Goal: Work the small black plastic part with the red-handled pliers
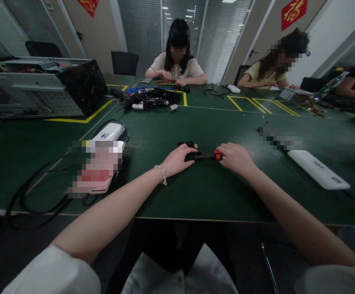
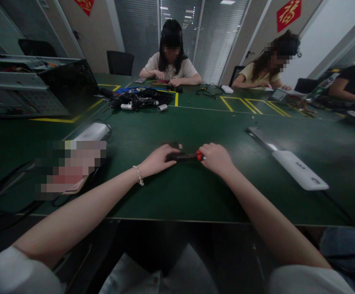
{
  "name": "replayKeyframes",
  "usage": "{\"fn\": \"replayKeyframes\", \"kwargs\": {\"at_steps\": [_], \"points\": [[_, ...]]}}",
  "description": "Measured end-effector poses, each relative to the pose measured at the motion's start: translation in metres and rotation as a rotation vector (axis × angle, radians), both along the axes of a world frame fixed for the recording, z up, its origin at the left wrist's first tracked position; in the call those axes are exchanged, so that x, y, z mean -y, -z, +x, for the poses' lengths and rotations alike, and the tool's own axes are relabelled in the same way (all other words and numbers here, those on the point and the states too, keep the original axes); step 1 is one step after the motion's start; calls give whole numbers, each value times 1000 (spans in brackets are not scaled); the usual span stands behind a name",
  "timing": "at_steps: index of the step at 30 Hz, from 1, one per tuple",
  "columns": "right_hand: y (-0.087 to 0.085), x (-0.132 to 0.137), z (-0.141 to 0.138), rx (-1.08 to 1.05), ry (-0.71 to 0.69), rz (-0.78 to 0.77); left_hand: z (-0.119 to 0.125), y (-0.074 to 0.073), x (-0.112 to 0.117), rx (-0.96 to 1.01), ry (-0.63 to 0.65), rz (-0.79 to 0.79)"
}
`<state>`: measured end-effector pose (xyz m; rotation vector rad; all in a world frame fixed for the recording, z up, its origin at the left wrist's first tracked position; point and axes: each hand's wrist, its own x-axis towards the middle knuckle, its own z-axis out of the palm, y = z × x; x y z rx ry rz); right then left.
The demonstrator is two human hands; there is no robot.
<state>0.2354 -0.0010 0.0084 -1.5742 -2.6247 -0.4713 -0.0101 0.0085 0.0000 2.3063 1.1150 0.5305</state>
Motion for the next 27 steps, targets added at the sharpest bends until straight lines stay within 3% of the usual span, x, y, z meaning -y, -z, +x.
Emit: {"fn": "replayKeyframes", "kwargs": {"at_steps": [27], "points": [[3, -3, 6, -73, -22, 22, 1, -6, 2, -19, 2, -22]]}}
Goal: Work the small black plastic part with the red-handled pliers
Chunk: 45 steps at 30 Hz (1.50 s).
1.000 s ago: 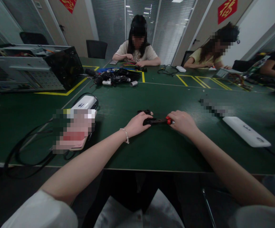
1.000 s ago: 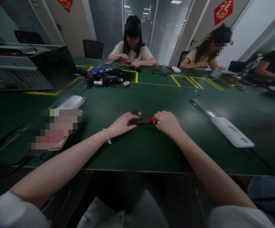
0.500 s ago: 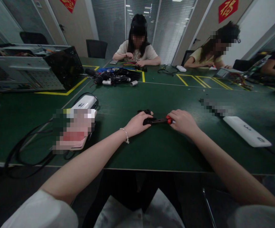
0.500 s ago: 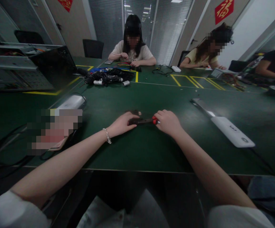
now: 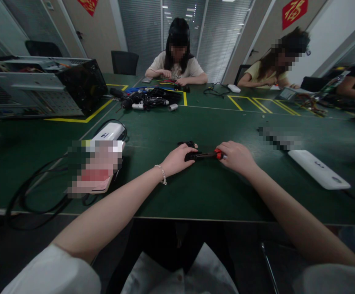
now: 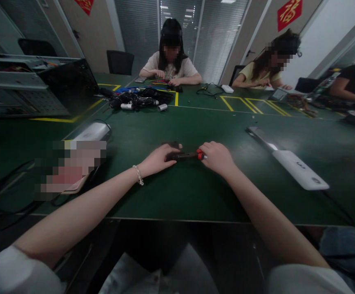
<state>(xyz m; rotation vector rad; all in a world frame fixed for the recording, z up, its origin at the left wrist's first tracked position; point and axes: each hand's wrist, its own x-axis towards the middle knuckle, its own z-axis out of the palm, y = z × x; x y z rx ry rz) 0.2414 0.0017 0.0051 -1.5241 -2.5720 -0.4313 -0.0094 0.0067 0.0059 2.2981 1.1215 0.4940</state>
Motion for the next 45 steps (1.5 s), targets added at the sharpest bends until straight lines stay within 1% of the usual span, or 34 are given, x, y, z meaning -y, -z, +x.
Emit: {"fn": "replayKeyframes", "kwargs": {"at_steps": [10, 17, 26, 31, 38, 45], "points": [[-2, 1, -3, 50, 51, -9, 0, 6, -2, 4, 1, 27], [-1, 2, -2, 37, 34, 11, 0, 7, -2, 13, 2, 38], [-3, 4, -4, 47, 55, 6, 1, 4, -2, 6, -2, 21], [-4, 5, -6, 52, 69, 3, 0, 5, -2, 18, 0, 28], [-6, 5, -6, 93, 49, 35, 0, 7, -3, 23, 4, 41], [-4, 4, -5, 93, 49, 40, 0, 8, -3, 21, 5, 44]]}}
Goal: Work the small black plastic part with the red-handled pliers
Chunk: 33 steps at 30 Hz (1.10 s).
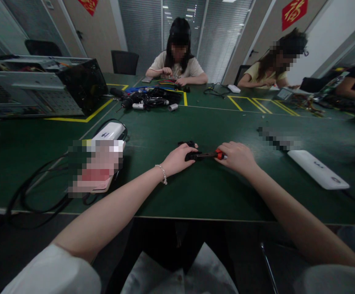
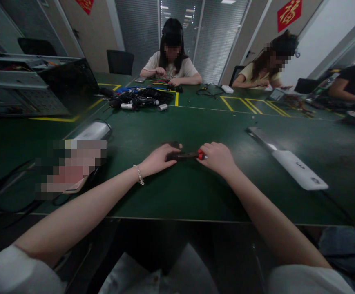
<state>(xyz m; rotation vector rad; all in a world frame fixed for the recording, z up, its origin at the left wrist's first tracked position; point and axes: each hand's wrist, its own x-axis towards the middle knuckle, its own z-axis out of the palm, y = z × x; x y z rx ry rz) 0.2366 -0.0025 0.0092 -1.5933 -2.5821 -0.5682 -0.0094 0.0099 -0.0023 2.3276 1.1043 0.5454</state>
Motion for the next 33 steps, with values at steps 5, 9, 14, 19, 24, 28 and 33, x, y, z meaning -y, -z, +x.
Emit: {"fn": "replayKeyframes", "kwargs": {"at_steps": [5, 9, 14, 19, 24, 28, 33], "points": [[2, -1, 0, -17, -6, -8, 0, -2, 1, -10, -9, -12], [1, -1, 1, -8, -17, 4, 0, -2, 1, -1, -4, -19], [-1, -1, 0, 5, -9, 4, 0, -2, 1, 4, -3, -17], [1, -1, 0, -21, 2, -15, 0, -3, 1, -4, -8, -21], [3, -2, 1, -13, -2, -11, 1, 0, 0, -3, -13, 4], [1, -2, 1, 12, -23, 22, 1, 2, -1, 7, -6, 13], [1, -1, 3, 5, -18, 4, 0, 2, -1, 12, -5, 6]]}}
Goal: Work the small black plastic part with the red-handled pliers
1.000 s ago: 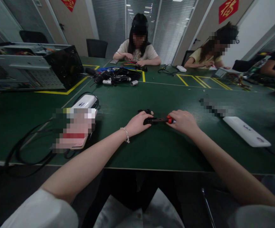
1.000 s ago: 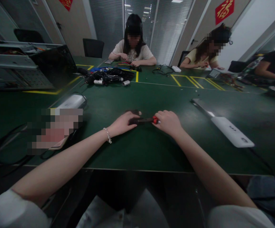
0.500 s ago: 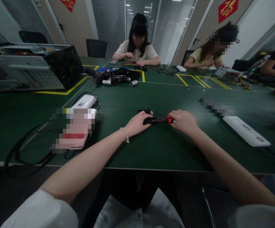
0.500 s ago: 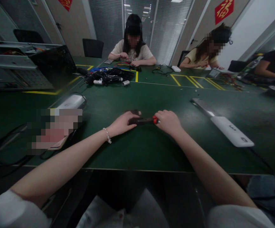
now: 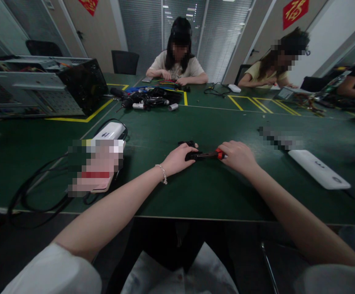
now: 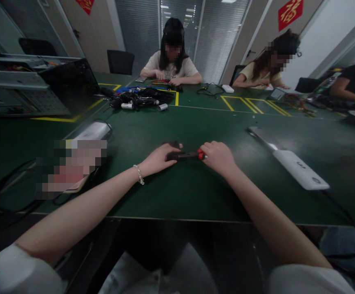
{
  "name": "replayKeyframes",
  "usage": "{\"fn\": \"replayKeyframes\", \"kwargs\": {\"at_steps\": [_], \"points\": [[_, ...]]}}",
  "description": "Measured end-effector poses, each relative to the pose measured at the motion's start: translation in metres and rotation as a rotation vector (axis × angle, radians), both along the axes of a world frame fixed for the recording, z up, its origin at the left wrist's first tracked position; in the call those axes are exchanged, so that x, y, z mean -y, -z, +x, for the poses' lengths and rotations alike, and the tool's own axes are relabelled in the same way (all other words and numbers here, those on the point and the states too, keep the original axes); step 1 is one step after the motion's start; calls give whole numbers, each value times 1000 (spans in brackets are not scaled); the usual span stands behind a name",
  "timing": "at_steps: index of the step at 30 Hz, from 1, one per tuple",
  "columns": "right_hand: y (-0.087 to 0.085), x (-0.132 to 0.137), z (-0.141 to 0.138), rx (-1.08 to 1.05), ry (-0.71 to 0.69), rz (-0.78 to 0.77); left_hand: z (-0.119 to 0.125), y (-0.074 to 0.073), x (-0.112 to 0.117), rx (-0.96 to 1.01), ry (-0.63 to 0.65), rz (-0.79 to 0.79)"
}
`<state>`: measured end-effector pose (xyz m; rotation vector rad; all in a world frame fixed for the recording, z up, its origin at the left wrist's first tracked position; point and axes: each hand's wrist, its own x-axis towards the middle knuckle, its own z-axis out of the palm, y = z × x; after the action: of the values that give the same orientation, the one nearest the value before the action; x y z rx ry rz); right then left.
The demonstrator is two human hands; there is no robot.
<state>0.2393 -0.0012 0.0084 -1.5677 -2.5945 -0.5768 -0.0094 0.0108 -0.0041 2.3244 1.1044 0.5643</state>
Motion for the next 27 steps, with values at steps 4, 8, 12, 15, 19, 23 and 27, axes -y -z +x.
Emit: {"fn": "replayKeyframes", "kwargs": {"at_steps": [4, 8, 12, 15, 19, 23, 27], "points": [[1, 0, -1, -11, 11, -11, 0, 1, -1, 9, 6, -1], [-1, 1, -4, -10, 10, -13, -1, 2, -2, 13, 9, 0], [-4, 2, -5, -6, -5, -15, -1, 1, -1, 3, 9, -7], [-5, 2, -4, -9, -11, -17, -1, -1, 0, -6, 3, -15], [-2, 1, -2, -13, -3, -15, 0, -2, 1, -17, -4, -20], [1, -1, -1, -20, -8, -4, 0, -1, 0, -8, 1, 2], [0, 0, -1, -13, -13, -5, 0, -1, 0, -5, 3, -8]]}}
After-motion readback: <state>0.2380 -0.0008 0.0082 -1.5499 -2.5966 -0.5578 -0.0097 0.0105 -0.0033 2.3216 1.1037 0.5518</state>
